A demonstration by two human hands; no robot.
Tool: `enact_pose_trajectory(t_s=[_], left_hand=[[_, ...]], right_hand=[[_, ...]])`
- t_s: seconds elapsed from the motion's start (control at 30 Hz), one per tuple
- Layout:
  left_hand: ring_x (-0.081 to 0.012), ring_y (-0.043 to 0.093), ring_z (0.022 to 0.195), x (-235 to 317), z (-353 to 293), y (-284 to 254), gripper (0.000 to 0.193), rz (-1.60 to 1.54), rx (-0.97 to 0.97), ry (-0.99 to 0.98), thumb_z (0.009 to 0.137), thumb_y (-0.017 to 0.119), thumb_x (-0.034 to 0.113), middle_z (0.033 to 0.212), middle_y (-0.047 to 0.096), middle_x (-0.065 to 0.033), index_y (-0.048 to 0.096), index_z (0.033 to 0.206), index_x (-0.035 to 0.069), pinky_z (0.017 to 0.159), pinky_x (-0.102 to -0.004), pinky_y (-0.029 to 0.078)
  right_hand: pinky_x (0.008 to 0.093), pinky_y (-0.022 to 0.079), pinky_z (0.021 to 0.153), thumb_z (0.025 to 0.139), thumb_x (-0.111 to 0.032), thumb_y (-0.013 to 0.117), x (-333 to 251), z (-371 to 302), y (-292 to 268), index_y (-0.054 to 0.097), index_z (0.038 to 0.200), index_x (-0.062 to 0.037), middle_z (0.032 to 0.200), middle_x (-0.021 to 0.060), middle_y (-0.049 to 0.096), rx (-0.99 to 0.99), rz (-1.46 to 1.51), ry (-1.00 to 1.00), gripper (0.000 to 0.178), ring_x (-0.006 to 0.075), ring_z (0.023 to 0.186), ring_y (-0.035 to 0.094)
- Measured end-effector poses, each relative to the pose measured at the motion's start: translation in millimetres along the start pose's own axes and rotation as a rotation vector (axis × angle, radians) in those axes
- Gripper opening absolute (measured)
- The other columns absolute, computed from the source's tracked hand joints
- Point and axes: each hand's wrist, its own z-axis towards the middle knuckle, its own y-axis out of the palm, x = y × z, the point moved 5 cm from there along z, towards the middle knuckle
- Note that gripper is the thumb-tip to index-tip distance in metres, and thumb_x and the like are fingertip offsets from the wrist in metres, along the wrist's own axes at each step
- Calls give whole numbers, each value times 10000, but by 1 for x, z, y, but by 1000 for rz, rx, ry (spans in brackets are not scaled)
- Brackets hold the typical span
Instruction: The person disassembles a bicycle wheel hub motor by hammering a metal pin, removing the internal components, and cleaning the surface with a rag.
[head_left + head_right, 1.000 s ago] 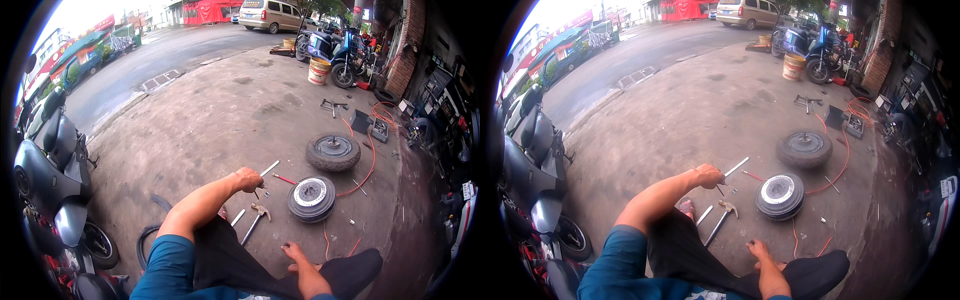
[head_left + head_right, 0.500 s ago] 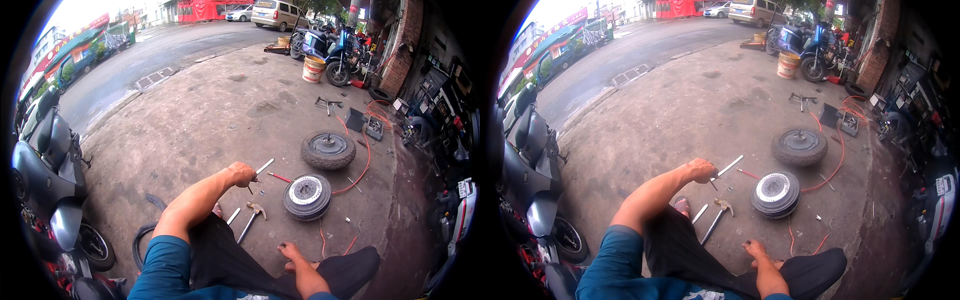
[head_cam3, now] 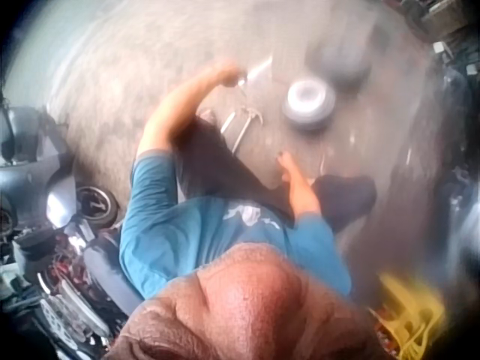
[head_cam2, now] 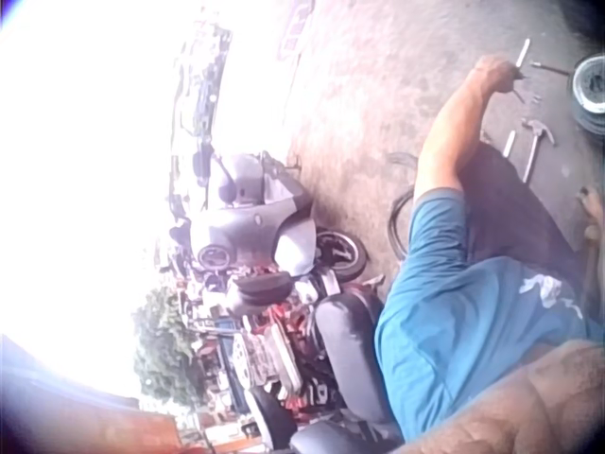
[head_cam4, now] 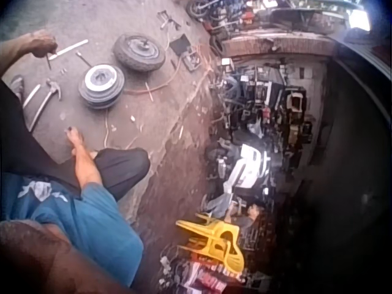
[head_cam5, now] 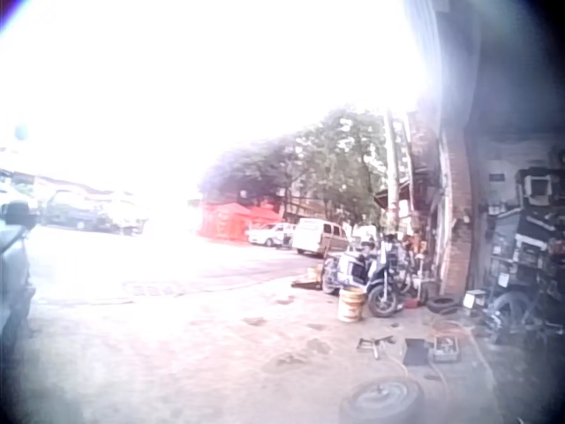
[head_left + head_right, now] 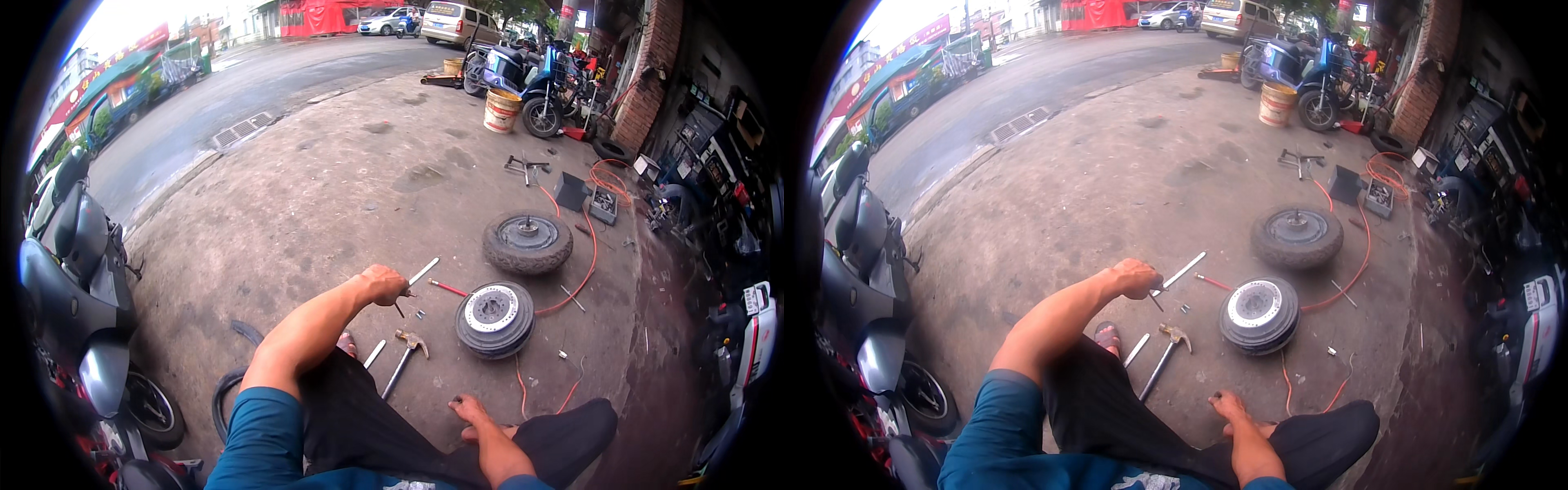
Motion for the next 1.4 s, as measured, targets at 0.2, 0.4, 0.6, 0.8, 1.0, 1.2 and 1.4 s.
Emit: enact_pose_trajectory(t_s=[0.2,0.4,0.6,0.8,1.0,1.2,1.4], left_hand=[[-294,631,958,-2,-3,2,323,-5,27,2,759,529,50,980,663,-105,640,1053,124,744,-397,513],[-303,631,929,2,-1,-1,303,-29,19,3,757,528,53,959,662,-97,632,1033,120,717,-408,507],[-301,643,915,-4,1,5,215,-19,54,17,848,534,160,932,671,-124,661,1017,123,719,-407,515],[-297,639,922,2,-5,-1,267,-36,8,-2,786,541,83,959,667,-102,643,1030,121,701,-415,513],[-292,647,923,4,9,9,187,2,45,38,785,570,122,940,677,-117,679,934,93,726,-400,517],[-294,647,925,-1,7,12,189,-60,74,41,777,570,116,931,675,-127,679,929,83,735,-401,520],[-295,646,928,0,2,6,200,-36,45,35,776,564,105,932,673,-127,675,942,82,745,-397,520]], right_hand=[[393,412,971,822,-406,606,-10,-6,-1,634,1149,-142,1185,144,607,-35,-35,17,421,307,1140,544],[405,406,979,832,-410,597,-4,-4,3,628,1156,-161,1193,128,604,-48,-33,51,410,308,1152,534],[396,411,971,833,-400,599,-15,-9,-3,626,1155,-149,1182,134,610,-67,-19,45,409,301,1148,537],[383,438,925,823,-387,619,-5,0,5,642,1119,-112,1125,145,633,-41,-43,-15,405,293,1085,574],[373,468,882,818,-378,629,-1,1,8,660,1082,-93,1071,149,654,-17,-70,-60,391,289,1024,608],[387,441,933,819,-384,621,-5,-2,11,661,1096,-115,1126,144,635,-31,-148,-58,388,296,1088,576],[395,423,956,817,-390,609,-16,-13,7,651,1119,-129,1161,143,620,-61,-143,-26,402,296,1124,553]])
